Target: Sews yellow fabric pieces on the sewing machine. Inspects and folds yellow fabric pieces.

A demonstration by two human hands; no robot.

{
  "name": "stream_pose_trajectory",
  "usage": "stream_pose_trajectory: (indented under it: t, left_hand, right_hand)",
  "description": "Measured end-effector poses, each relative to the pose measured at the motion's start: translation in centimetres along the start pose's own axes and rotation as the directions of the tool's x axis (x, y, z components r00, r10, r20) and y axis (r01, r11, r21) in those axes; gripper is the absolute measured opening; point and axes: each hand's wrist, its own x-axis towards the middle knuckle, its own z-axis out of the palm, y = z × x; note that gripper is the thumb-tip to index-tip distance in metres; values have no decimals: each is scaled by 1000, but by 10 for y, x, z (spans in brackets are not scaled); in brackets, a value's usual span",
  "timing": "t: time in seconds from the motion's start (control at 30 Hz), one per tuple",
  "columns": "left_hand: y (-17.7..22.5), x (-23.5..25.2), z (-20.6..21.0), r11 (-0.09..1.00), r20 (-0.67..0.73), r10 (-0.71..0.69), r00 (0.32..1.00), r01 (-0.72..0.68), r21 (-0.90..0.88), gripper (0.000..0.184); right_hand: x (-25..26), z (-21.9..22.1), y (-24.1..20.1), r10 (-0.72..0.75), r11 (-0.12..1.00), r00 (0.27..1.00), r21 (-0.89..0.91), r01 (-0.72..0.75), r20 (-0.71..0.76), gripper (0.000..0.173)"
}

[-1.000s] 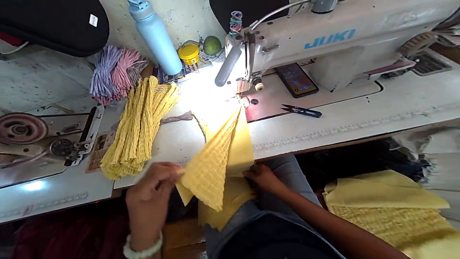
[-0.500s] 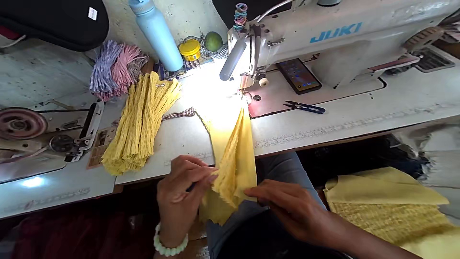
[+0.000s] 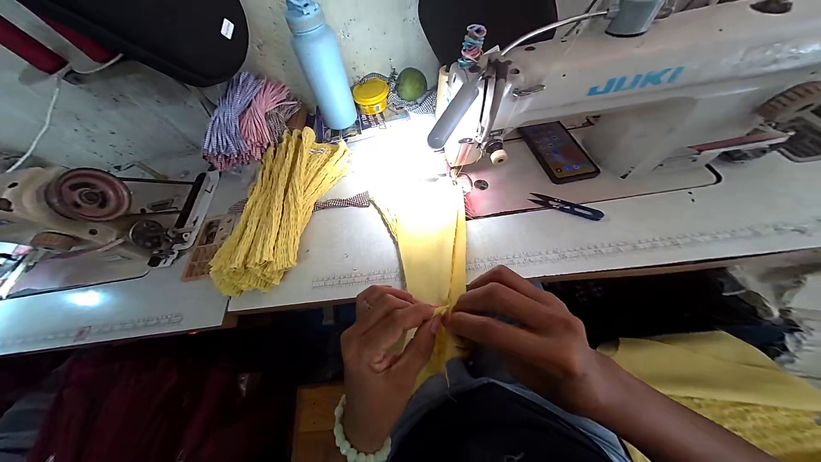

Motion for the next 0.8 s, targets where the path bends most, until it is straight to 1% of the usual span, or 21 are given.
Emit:
stream_pose_trajectory:
  t: [0.13,0.23,0.3,0.43,0.53,0.6,0.63,0.67,0.7,0.73,0.77,0.8]
  left_hand:
    - [7,2,6,999,-7,23,1000,-23,43,12]
    - [11,4,8,994,5,57,998,-57,94,14]
    - [14,5,9,988,7,74,997,-74,136,16]
    - [18,5,17,980,-19,98,995,-93,175,22]
    - [17,-4,33,987,-79,63,995,-51,155,20]
    - [12,-12,49,990,-101,19,995,-5,140,32]
    - [6,-14,53,989,-104,18,994,-3,147,32]
    - [-1,-14,51,984,-89,39,995,-23,174,27]
    - [-7,-11,43,975,-37,97,995,-88,204,16]
    - [-12,-3,30,953,72,172,982,-185,239,7]
    - [-14,4,16,925,229,225,947,-281,257,9]
    - [-16,10,5,903,398,232,888,-349,252,13]
  right_hand:
    - [5,-2,-1,42,999,998,34,-40,-42,6]
    - [7,-5,-2,92,996,993,10,-92,-67,13]
    - [7,-6,-2,100,995,992,-15,-102,-83,17]
    - [5,-8,0,94,995,993,-27,-96,-73,13]
    - [5,-13,3,50,996,995,-72,-56,-83,10]
    - [5,-19,4,9,993,996,-115,-19,-91,9]
    - [3,-24,3,0,990,996,-140,-12,-88,8]
    - [0,-31,2,-1,987,998,-163,-10,-67,8]
    - [-7,-37,1,3,983,1000,-181,-8,-25,7]
    - [-17,-41,-2,6,981,999,-193,0,32,8]
    - [-32,-41,-5,11,981,996,-193,7,94,9]
    - [-48,-37,-8,26,983,988,-185,3,153,11]
